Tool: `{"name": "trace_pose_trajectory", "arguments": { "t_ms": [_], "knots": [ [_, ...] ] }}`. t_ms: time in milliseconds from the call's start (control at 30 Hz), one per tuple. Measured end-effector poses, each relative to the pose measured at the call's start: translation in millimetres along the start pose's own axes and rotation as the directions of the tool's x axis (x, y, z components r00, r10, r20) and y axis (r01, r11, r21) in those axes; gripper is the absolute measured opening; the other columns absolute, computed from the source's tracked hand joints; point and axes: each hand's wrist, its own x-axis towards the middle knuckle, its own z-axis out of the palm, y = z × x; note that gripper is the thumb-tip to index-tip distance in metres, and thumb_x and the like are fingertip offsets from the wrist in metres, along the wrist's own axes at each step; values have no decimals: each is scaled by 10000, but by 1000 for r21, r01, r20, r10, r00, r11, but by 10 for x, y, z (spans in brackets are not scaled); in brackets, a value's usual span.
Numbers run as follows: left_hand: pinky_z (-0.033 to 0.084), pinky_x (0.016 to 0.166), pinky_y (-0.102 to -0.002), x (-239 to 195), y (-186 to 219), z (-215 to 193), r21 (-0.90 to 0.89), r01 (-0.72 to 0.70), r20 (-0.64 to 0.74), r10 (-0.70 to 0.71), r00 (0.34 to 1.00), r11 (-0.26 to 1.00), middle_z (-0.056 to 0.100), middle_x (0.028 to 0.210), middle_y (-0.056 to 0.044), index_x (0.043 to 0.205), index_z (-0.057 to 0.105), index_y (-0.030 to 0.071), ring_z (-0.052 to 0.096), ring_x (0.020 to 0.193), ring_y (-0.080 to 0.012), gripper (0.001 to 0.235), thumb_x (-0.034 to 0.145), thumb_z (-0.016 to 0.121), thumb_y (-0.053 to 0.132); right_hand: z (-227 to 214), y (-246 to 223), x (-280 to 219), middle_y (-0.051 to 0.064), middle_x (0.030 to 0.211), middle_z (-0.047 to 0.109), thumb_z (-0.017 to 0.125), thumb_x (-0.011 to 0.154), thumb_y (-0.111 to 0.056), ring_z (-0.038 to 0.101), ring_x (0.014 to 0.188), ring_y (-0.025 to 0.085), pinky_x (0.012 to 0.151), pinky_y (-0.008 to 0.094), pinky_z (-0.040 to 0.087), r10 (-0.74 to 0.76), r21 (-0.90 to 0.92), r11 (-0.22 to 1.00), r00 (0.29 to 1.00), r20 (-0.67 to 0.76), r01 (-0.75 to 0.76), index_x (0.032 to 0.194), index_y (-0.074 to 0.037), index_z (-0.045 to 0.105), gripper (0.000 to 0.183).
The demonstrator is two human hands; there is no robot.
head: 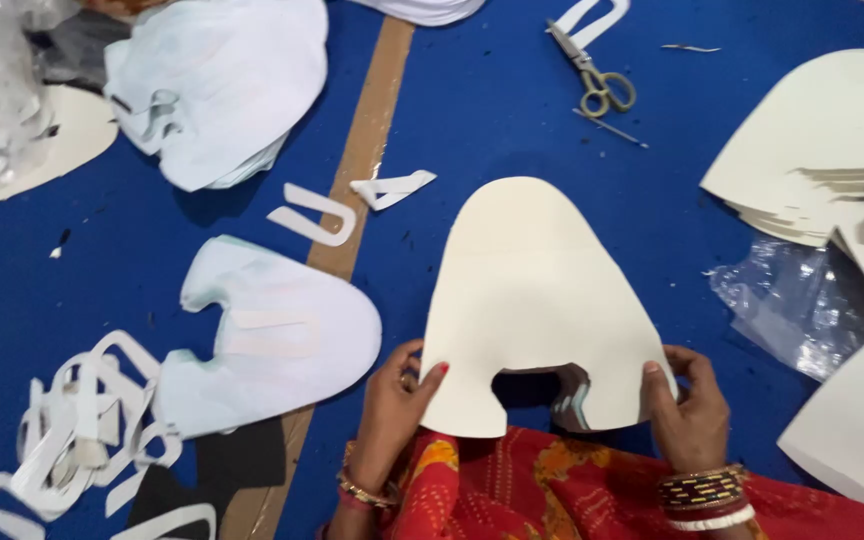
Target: The person inspects, sorts, and stacks pre-cut shoe upper parts and foam linings on a production floor.
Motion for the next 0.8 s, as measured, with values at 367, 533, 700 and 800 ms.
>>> {"name": "trace_pose_trajectory", "arguments": {
  "t_ms": [367,533,700,800],
  "knots": [
    [496,822,-424,106,-253,-562,545,-225,-225,400,888,807,641,987,-135,1045,705,25,577,941,-327,362,758,850,193,-69,-669,-101,143,1204,600,788,978,-152,572,1122,312,961,385,525,-544,-501,702,835,81,506,1243,-40,665,312],
    [484,867,-424,256,-363,-491,602,-155,-207,340,917,784,617,1024,-133,999,691,21,550,993,-339,355,738,846,203,292,-1543,-239,191,1267,604,765,985,-124,611,1174,335,929,374,536,-533,-189,817,839,115,545,1198,-39,675,246],
    [522,838,-405,318,-621,-468,577,-209,-217,395,893,789,647,970,-117,977,708,43,593,945,-302,103,937,733,135,709,-1958,-298,175,1148,644,716,883,-110,637,1084,334,892,424,532,-649,-17,718,679,344,695,1088,-38,690,219],
    [523,755,-370,293,-587,-538,464,-241,-297,406,864,853,661,906,-124,936,691,21,625,837,-262,98,927,710,117,1040,-2011,-392,149,1053,671,706,878,-141,653,999,328,854,423,536,-628,85,710,574,525,699,1039,-45,705,188]
  ]
}}
